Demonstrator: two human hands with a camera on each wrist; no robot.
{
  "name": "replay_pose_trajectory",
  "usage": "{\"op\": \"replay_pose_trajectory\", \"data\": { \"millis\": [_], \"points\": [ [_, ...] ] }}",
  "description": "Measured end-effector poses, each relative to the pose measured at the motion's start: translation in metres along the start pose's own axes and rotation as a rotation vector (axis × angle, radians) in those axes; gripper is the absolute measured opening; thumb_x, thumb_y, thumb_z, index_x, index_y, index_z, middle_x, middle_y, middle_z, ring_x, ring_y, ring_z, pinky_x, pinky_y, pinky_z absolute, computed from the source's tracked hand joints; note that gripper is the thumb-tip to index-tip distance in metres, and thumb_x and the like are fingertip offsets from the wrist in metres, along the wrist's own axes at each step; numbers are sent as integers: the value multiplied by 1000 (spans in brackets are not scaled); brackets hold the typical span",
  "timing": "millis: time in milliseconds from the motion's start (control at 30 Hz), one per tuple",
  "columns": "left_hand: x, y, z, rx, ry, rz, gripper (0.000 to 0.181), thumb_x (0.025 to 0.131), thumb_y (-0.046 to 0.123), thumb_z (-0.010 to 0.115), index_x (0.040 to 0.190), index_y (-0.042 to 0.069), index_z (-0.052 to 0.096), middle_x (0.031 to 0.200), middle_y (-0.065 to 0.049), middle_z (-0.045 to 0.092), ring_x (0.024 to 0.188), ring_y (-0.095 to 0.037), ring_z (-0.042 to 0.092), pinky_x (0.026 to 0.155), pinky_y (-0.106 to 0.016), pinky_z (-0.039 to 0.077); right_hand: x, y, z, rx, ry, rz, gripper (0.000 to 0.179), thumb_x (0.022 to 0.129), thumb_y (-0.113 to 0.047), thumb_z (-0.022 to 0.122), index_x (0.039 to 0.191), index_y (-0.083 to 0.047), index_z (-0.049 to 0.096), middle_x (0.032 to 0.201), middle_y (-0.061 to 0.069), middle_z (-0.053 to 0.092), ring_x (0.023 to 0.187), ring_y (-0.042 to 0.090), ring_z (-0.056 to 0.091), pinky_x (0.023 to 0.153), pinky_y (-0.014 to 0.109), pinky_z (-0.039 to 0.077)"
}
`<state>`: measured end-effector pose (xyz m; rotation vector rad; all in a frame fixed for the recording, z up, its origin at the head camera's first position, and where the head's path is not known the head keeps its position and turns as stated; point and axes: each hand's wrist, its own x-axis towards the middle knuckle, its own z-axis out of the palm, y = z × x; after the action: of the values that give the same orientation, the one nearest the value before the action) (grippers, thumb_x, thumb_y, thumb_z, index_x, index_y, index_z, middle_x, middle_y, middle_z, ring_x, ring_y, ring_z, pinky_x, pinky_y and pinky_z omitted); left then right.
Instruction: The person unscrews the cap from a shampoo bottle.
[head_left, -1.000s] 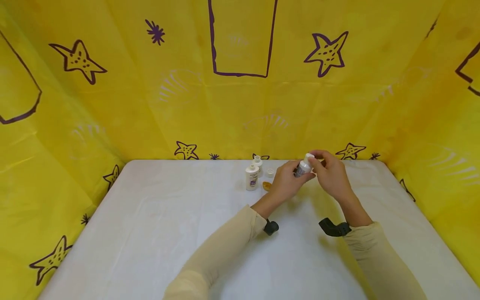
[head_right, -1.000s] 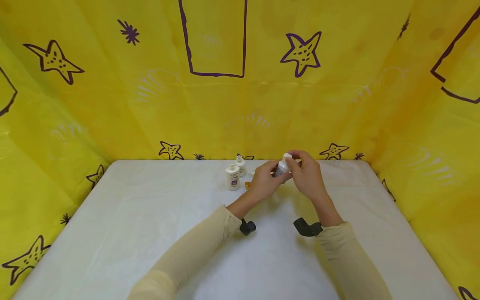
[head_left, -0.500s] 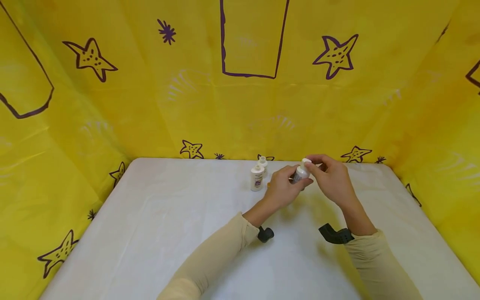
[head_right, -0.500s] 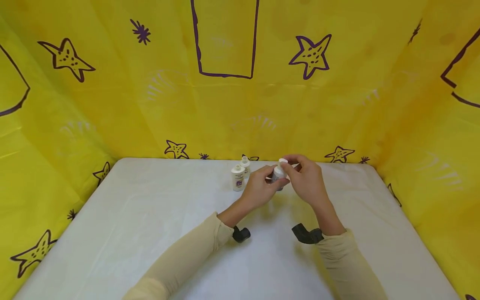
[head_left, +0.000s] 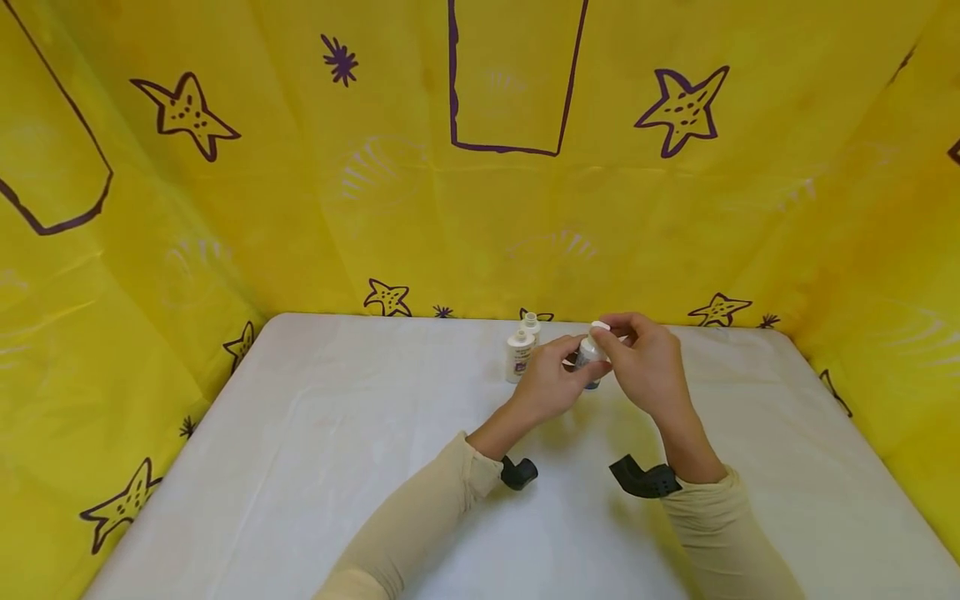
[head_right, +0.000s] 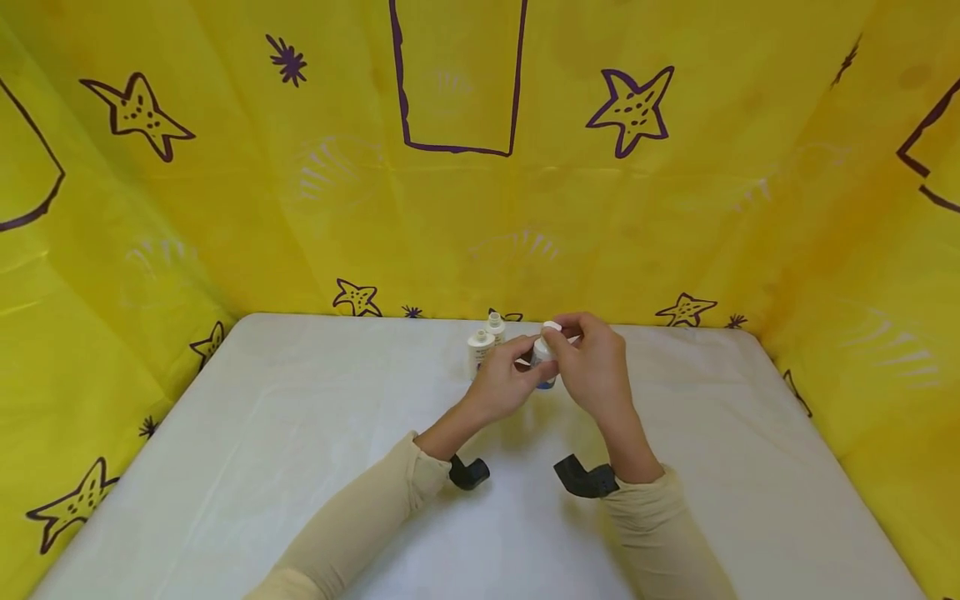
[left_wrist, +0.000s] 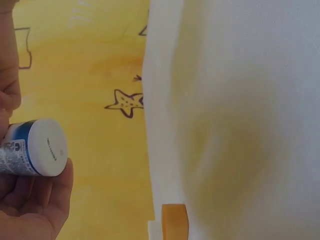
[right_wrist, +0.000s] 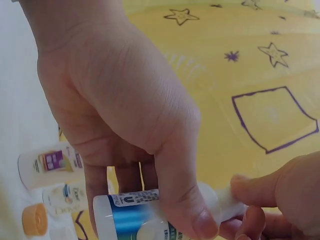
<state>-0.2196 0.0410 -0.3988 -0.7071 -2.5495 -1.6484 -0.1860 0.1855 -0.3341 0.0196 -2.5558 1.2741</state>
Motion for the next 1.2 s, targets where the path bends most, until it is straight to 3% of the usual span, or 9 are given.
{"op": "replay_pose_trajectory", "data": {
  "millis": [367,600,833,1200],
  "points": [
    [-7,0,-22,-1,-62,36,37,94,37,73,124,14,70,108,-3,75,83,-7,68,69,-18,56,-6,-12,10,11,12,40,33,98,-26,70,118,1,69,102,20,71,84,29,62,63,21,50],
    [-10,-3,-31,3,-87,81,37,94,35,74,124,14,71,110,-2,75,87,-9,70,75,-17,58,-10,-15,11,3,-1,2,34,97,-26,72,116,1,69,101,19,71,81,27,60,61,21,49],
    [-13,-6,-32,-9,-97,86,33,93,34,76,119,14,72,106,-1,75,85,-5,68,77,-18,58,-14,-18,11,-12,-14,0,34,97,-27,72,117,1,69,101,19,70,80,27,57,60,21,48],
    [-20,2,-47,-12,-112,117,39,92,33,76,128,18,70,114,-1,74,92,-10,69,79,-18,58,-19,-22,6,28,-48,-37,37,95,-32,74,117,-3,70,99,15,70,72,21,53,55,22,43]
  ]
}}
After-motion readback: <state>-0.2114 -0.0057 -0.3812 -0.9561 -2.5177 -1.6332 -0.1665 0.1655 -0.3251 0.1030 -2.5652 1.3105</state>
